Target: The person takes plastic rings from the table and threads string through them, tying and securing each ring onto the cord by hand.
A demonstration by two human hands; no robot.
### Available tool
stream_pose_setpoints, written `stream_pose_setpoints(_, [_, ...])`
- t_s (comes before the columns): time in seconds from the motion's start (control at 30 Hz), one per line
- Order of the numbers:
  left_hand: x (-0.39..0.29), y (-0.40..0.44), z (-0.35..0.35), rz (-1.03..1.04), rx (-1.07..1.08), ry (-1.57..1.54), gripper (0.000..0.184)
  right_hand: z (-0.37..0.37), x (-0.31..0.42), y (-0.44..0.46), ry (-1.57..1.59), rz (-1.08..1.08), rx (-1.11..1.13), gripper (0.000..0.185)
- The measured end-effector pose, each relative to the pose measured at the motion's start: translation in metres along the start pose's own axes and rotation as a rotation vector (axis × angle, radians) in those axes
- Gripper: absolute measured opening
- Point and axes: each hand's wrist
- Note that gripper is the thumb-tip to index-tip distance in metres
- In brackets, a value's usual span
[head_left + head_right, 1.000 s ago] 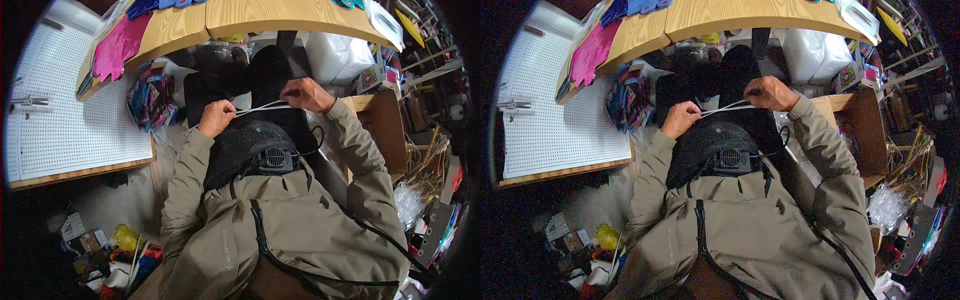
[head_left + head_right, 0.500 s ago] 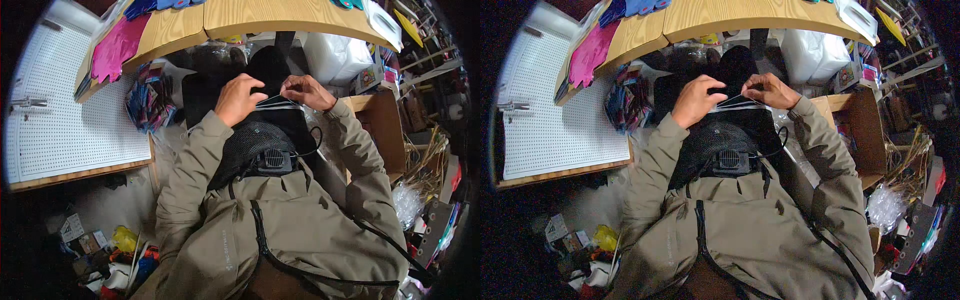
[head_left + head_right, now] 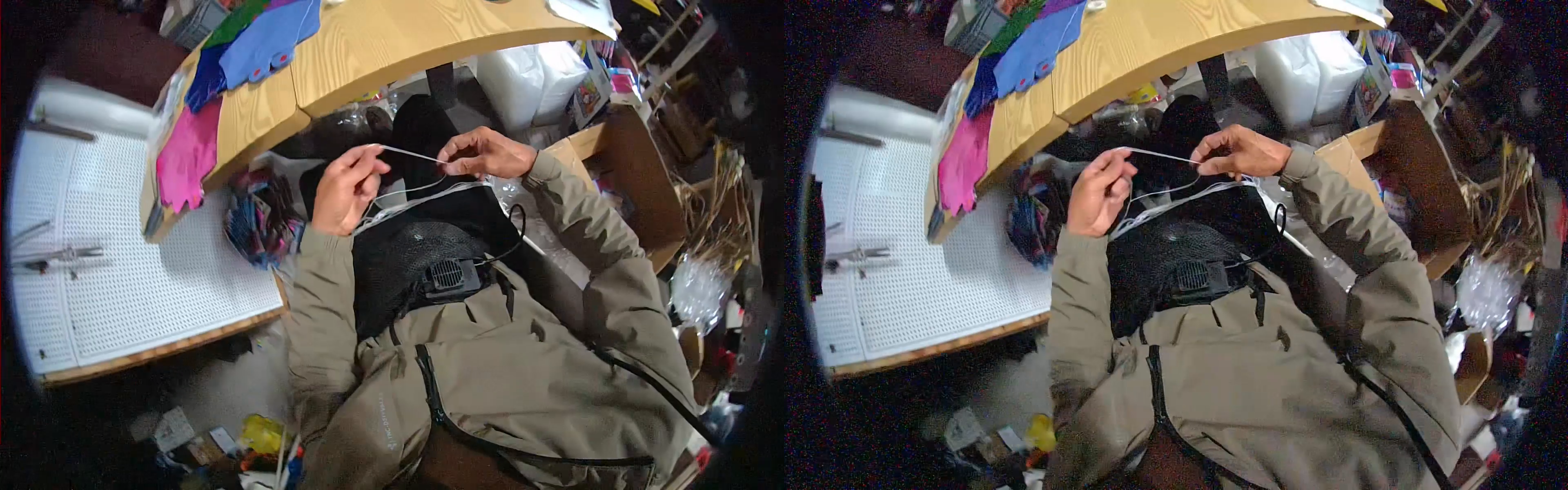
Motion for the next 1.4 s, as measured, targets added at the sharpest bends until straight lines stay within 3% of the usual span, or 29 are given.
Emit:
stream_pose_setpoints(0.07, [-0.003, -0.014, -0.024, 0.060, -0.046, -0.273, 0.022, -0.006, -0.020, 0.001, -0.076, 0.006, 0.002, 0.024])
stream_pose_setpoints(0.1, [-0.004, -0.022, -0.037, 0.054, -0.034, -0.248, 0.022, -0.007, -0.029, 0.002, -0.066, -0.009, -0.019, 0.024])
stream_pose_setpoints(0.17, [-0.006, -0.039, -0.060, 0.209, 0.022, -0.501, 0.021, -0.010, -0.045, 0.000, -0.115, 0.000, 0.012, 0.020])
stream_pose_setpoints(0.37, [-0.016, -0.075, -0.098, 0.345, -0.107, -0.727, 0.020, -0.013, -0.064, -0.001, -0.023, 0.127, -0.100, 0.019])
stream_pose_setpoints(0.43, [-0.021, -0.078, -0.095, 0.383, -0.116, -0.799, 0.020, -0.013, -0.069, 0.003, -0.400, -0.035, -0.198, 0.022])
stream_pose_setpoints(0.47, [-0.020, -0.078, -0.087, 0.343, -0.127, -0.710, 0.020, -0.014, -0.070, 0.006, -0.591, -0.118, -0.242, 0.024])
stream_pose_setpoints(0.57, [-0.024, -0.080, -0.049, 0.253, -0.160, -0.528, 0.020, 0.019, -0.007, 0.019, -0.560, -0.319, -0.292, 0.032])
stream_pose_setpoints(0.63, [-0.034, -0.079, -0.022, 0.215, -0.073, -0.438, 0.020, 0.048, 0.032, 0.035, -0.250, -0.504, -0.286, 0.039])
stream_pose_setpoints(0.73, [-0.040, -0.077, -0.003, 0.210, -0.029, -0.367, 0.020, 0.079, 0.068, 0.056, 0.000, -0.534, -0.123, 0.037])
stream_pose_setpoints(0.77, [-0.042, -0.077, 0.000, 0.216, -0.026, -0.346, 0.020, 0.079, 0.070, 0.059, 0.000, -0.541, -0.120, 0.037])
stream_pose_setpoints(0.87, [-0.049, -0.089, -0.009, 0.257, 0.024, -0.309, 0.019, 0.076, 0.068, 0.068, -0.411, -0.359, -0.045, 0.033])
stream_pose_setpoints(0.9, [-0.053, -0.095, -0.016, 0.297, 0.080, -0.290, 0.018, 0.069, 0.051, 0.075, -0.412, -0.354, -0.043, 0.033])
stream_pose_setpoints(0.97, [-0.051, -0.101, -0.022, 0.340, 0.138, -0.282, 0.018, 0.046, 0.005, 0.086, -0.228, -0.466, -0.251, 0.028])
stream_pose_setpoints(1.0, [-0.045, -0.102, -0.024, 0.226, 0.102, 0.008, 0.018, 0.035, 0.009, 0.075, -0.235, -0.457, -0.244, 0.028])
stream_pose_setpoints(1.07, [-0.036, -0.100, -0.027, -0.006, 0.034, 0.586, 0.018, 0.008, 0.046, 0.045, 0.007, -0.234, -0.273, 0.025])
stream_pose_setpoints(1.1, [-0.039, -0.099, -0.028, -0.004, 0.045, 0.581, 0.018, 0.001, 0.057, 0.036, 0.000, -0.228, -0.281, 0.025])
stream_pose_setpoints(1.2, [-0.053, -0.113, -0.029, -0.016, 0.014, 0.358, 0.018, 0.000, 0.075, 0.010, -0.260, -0.061, 0.055, 0.024])
stream_pose_setpoints(1.23, [-0.053, -0.115, -0.021, -0.018, 0.012, 0.351, 0.018, 0.000, 0.080, 0.006, -0.261, -0.055, 0.060, 0.024])
stream_pose_setpoints(1.33, [-0.058, -0.105, 0.006, -0.004, 0.030, 0.651, 0.019, -0.006, 0.103, 0.009, -0.269, -0.300, 0.256, 0.028])
stream_pose_setpoints(1.4, [-0.061, -0.107, 0.004, 0.011, 0.058, 0.636, 0.019, -0.006, 0.122, 0.005, -0.230, -0.276, 0.267, 0.028])
Point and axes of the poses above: each hand's wrist, its own y-axis towards the middle knuckle, its own z-axis out of the palm, x = y × z, and after that the axes turned 4 degrees about -y, right-handed
